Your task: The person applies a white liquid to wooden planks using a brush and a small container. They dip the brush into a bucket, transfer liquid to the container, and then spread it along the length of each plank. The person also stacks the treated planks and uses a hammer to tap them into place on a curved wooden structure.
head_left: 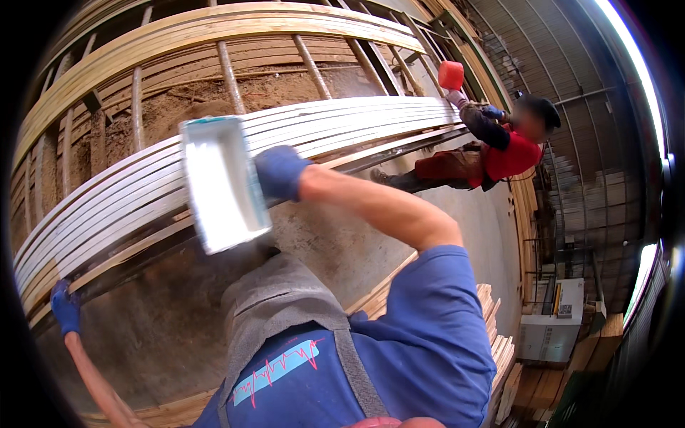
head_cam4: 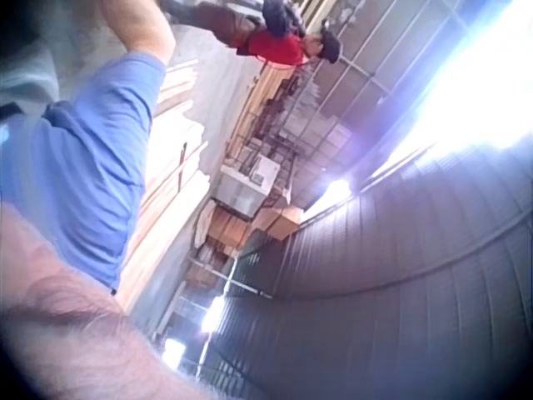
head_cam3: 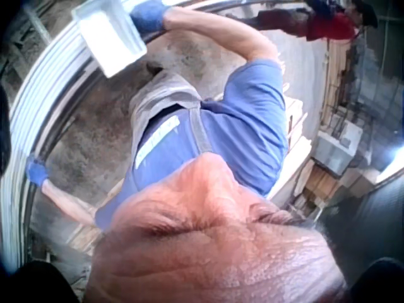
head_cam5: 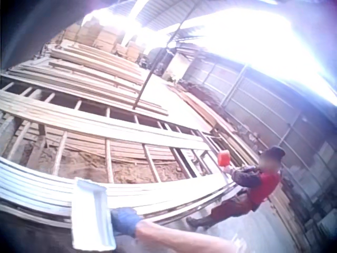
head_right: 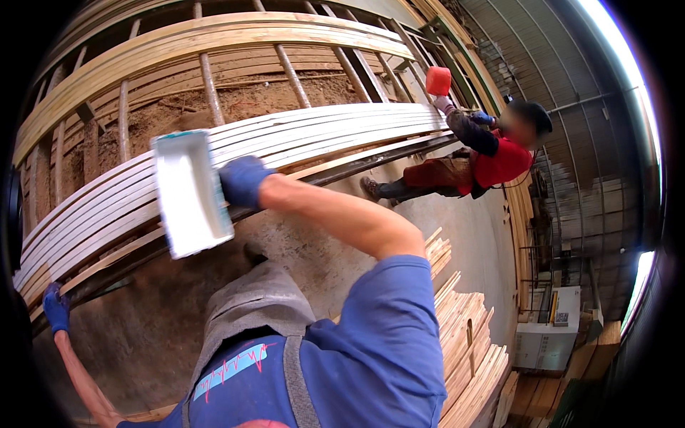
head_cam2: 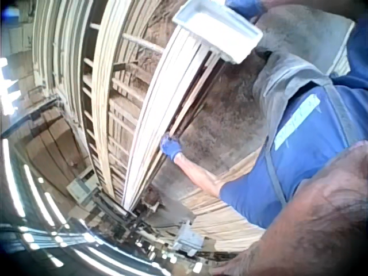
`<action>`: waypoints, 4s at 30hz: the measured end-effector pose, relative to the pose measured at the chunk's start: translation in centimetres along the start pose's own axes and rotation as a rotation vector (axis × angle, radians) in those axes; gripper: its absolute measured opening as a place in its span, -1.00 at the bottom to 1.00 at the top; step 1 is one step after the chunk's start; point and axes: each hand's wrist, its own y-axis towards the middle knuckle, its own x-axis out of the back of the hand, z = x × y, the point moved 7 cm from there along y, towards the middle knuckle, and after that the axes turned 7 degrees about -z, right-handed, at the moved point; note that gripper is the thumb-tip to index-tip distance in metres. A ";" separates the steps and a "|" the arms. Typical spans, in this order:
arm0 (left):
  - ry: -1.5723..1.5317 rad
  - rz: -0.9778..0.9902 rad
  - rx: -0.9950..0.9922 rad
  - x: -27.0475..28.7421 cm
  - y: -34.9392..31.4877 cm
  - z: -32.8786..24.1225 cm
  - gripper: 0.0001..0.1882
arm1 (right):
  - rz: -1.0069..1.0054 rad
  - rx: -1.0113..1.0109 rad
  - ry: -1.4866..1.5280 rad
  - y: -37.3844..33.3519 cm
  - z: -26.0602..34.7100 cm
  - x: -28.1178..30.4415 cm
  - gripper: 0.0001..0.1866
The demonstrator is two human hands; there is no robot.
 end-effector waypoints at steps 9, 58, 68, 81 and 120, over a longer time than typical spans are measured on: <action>0.048 0.072 0.081 -0.8 0.8 0.5 -0.68 | -0.111 -0.316 -0.183 -16.9 -30.0 -1.0 -0.85; -0.399 -0.346 1.068 -0.8 -35.0 20.5 -0.71 | -0.109 0.635 0.104 36.0 59.9 2.3 -0.63; -0.172 0.229 1.146 -11.9 -62.2 28.0 -0.86 | -0.224 0.863 0.307 55.0 92.8 2.5 -0.57; -1.097 -0.627 1.227 -0.7 -47.7 61.5 -0.78 | -0.298 0.857 0.069 65.8 128.6 4.6 -0.65; -1.083 0.779 1.115 -18.4 -52.7 67.9 -0.82 | -0.155 -0.699 -0.312 13.9 42.6 2.3 -0.75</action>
